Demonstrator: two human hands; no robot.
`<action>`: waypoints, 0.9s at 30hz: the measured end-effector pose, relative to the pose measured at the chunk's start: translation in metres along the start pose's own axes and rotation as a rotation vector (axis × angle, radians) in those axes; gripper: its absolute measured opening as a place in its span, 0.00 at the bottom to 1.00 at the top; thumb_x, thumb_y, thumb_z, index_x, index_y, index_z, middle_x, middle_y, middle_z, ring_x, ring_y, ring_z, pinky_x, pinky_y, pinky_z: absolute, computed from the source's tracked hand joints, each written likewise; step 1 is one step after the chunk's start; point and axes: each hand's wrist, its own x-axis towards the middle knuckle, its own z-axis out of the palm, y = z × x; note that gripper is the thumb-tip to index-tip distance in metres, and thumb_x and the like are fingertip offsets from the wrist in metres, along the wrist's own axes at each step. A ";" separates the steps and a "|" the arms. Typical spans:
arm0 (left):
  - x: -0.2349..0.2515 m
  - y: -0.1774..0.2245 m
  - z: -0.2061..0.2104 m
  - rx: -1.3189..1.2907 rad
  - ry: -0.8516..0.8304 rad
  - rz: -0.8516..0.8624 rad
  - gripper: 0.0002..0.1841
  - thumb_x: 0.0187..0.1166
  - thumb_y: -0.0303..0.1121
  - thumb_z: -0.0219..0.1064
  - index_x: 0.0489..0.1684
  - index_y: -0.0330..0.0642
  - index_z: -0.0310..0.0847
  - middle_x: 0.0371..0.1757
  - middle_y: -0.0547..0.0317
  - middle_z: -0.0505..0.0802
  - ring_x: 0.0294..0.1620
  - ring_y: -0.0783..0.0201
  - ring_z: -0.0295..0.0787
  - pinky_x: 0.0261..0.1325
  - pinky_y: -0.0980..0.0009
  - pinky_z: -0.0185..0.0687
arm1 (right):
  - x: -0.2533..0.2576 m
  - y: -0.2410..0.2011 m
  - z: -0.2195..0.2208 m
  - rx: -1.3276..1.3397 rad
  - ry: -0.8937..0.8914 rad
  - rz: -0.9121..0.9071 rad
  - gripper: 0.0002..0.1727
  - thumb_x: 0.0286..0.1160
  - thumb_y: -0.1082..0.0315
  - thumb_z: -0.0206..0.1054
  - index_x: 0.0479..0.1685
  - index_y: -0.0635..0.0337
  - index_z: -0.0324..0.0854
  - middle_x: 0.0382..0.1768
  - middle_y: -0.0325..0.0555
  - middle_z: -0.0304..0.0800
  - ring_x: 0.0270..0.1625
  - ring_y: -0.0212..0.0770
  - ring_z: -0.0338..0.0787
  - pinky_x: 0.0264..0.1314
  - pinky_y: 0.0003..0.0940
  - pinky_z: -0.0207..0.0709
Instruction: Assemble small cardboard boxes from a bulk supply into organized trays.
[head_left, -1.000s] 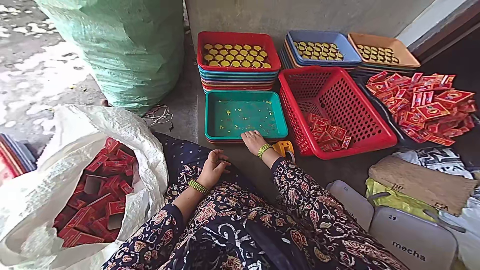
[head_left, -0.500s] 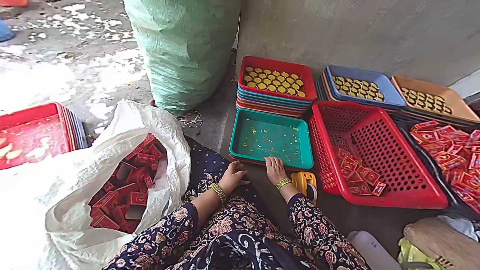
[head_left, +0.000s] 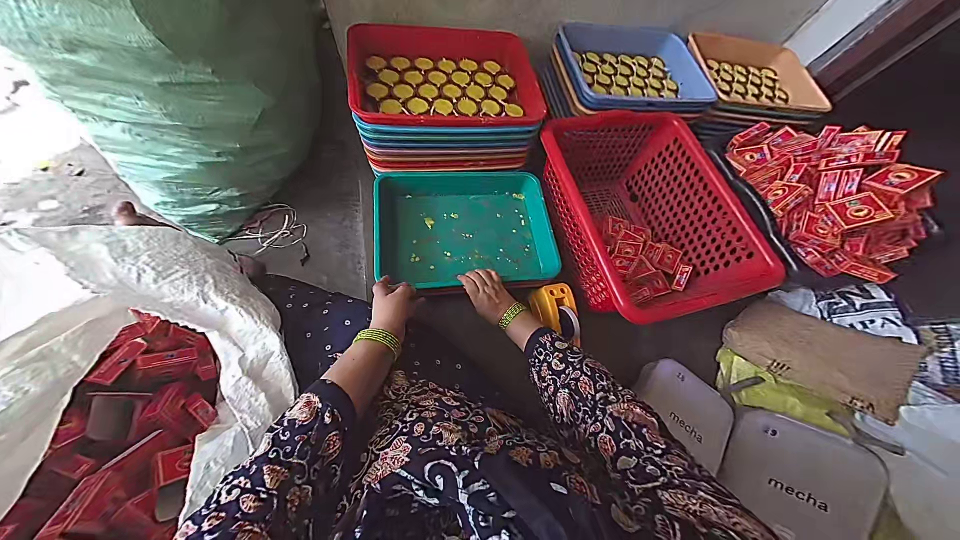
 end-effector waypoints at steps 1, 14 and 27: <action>0.002 -0.001 0.001 0.013 0.012 -0.002 0.36 0.86 0.27 0.58 0.92 0.40 0.41 0.78 0.34 0.74 0.65 0.46 0.86 0.61 0.52 0.88 | 0.000 0.001 0.002 0.002 0.017 -0.006 0.19 0.79 0.76 0.61 0.69 0.64 0.82 0.61 0.59 0.89 0.68 0.60 0.87 0.71 0.59 0.77; 0.004 -0.001 0.001 -0.111 0.137 -0.048 0.44 0.78 0.18 0.60 0.93 0.45 0.34 0.80 0.31 0.69 0.70 0.40 0.82 0.59 0.46 0.88 | 0.005 0.001 -0.007 -0.017 0.031 -0.008 0.19 0.76 0.78 0.62 0.66 0.65 0.83 0.60 0.60 0.90 0.67 0.60 0.88 0.70 0.61 0.76; 0.009 -0.005 -0.006 0.027 0.089 -0.016 0.38 0.80 0.19 0.59 0.91 0.43 0.44 0.73 0.38 0.79 0.67 0.44 0.84 0.59 0.44 0.87 | 0.010 0.004 -0.008 -0.007 0.036 0.013 0.16 0.84 0.72 0.60 0.65 0.63 0.83 0.58 0.59 0.90 0.65 0.61 0.88 0.69 0.62 0.76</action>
